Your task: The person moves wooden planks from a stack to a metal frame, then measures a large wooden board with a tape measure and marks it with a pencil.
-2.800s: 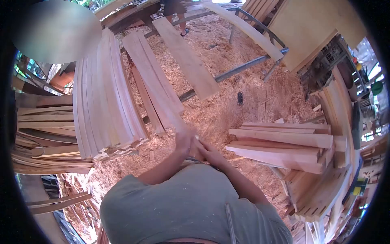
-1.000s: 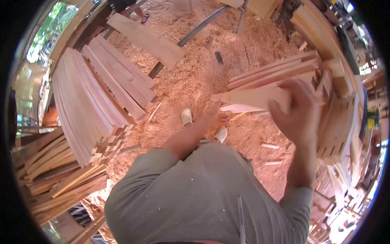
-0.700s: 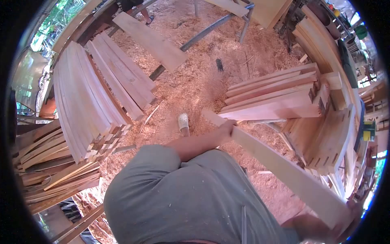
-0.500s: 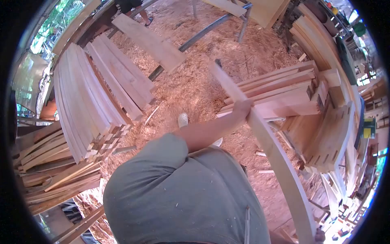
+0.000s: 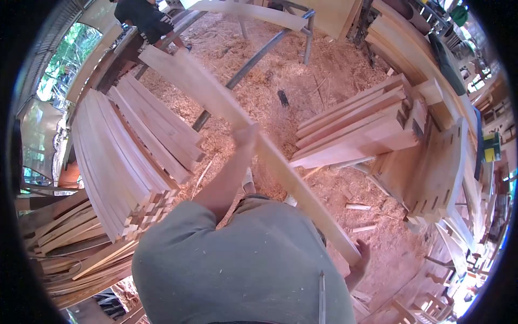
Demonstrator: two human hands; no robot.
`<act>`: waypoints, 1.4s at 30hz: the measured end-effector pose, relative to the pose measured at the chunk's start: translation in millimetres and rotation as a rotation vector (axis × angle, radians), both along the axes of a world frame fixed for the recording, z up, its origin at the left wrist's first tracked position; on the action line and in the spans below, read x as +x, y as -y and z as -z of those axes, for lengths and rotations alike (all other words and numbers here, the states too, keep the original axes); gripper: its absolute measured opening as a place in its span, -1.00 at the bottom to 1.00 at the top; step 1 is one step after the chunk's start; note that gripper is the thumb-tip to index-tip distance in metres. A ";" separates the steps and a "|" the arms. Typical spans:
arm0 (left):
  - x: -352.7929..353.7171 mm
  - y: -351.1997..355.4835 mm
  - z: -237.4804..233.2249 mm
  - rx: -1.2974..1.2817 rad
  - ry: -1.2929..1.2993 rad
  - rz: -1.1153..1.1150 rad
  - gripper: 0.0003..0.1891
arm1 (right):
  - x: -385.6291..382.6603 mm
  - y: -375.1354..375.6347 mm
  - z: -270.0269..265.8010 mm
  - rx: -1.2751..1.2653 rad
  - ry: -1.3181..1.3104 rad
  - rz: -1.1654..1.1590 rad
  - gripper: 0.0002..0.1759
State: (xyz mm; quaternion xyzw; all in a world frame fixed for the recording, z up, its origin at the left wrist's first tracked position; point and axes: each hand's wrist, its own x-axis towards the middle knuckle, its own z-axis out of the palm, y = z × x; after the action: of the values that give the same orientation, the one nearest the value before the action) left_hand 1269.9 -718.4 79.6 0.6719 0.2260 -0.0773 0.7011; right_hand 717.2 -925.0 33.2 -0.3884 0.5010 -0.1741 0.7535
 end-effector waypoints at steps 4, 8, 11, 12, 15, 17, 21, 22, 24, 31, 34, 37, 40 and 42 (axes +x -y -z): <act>66.5 -121.0 64.3 0.666 -0.031 -0.188 -0.28 | 123.3 -4.7 -26.4 0.000 -0.023 -0.443 -0.38; 113.4 -202.4 22.7 0.627 -0.087 -0.117 -0.27 | 226.5 -22.7 -28.9 0.056 0.118 -0.889 -0.36; 135.5 -230.7 -1.7 0.760 -0.185 -0.052 -0.26 | 306.3 -68.7 -41.3 0.035 0.119 -1.130 -0.39; 138.0 -239.5 1.1 0.823 -0.171 0.021 -0.27 | 332.6 -89.8 -48.3 -0.009 0.101 -1.191 -0.40; 122.2 -232.9 -10.2 1.059 -0.149 0.003 -0.27 | 401.6 -142.5 -34.8 0.061 0.183 -1.225 -0.42; 109.9 -222.4 -37.8 1.024 -0.162 0.034 -0.22 | 447.0 -179.9 -29.7 0.092 0.161 -1.239 -0.42; 122.8 -281.3 77.1 0.931 -0.053 -0.277 -0.12 | 519.4 -240.9 -44.1 0.276 0.112 -1.382 -0.44; 111.3 -290.4 53.5 0.972 -0.073 -0.204 -0.08 | 532.8 -247.4 -41.6 0.027 0.200 -1.620 -0.43; 114.0 -292.2 6.6 1.229 -0.267 -0.112 -0.11 | 552.9 -239.5 -32.5 -0.275 0.288 -1.807 -0.42; 118.4 -299.1 7.6 1.154 -0.375 -0.163 -0.10 | 489.4 -125.5 26.0 -0.035 -0.182 -1.018 -0.54; 118.3 -303.7 11.9 1.096 -0.355 -0.195 -0.08 | 419.8 -65.1 53.2 -0.036 -0.318 -0.678 -0.56; 117.5 -297.2 4.1 1.097 -0.381 -0.231 -0.07 | 368.3 -28.4 62.0 -0.010 -0.397 -0.462 -0.51; 144.4 -336.2 89.5 0.776 -0.440 -0.434 -0.08 | 327.6 -15.9 74.9 -0.059 -0.374 -0.293 -0.51; 154.7 -339.5 106.9 0.894 -0.343 -0.265 -0.12 | 307.3 14.6 112.1 -0.191 -0.196 -0.304 -0.70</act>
State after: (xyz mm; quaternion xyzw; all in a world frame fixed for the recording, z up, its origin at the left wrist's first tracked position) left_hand 1424.6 -378.9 -27.3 0.8499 0.4326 0.0072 0.3009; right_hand 1024.5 -939.6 -78.9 -0.5444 0.4890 -0.0666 0.6783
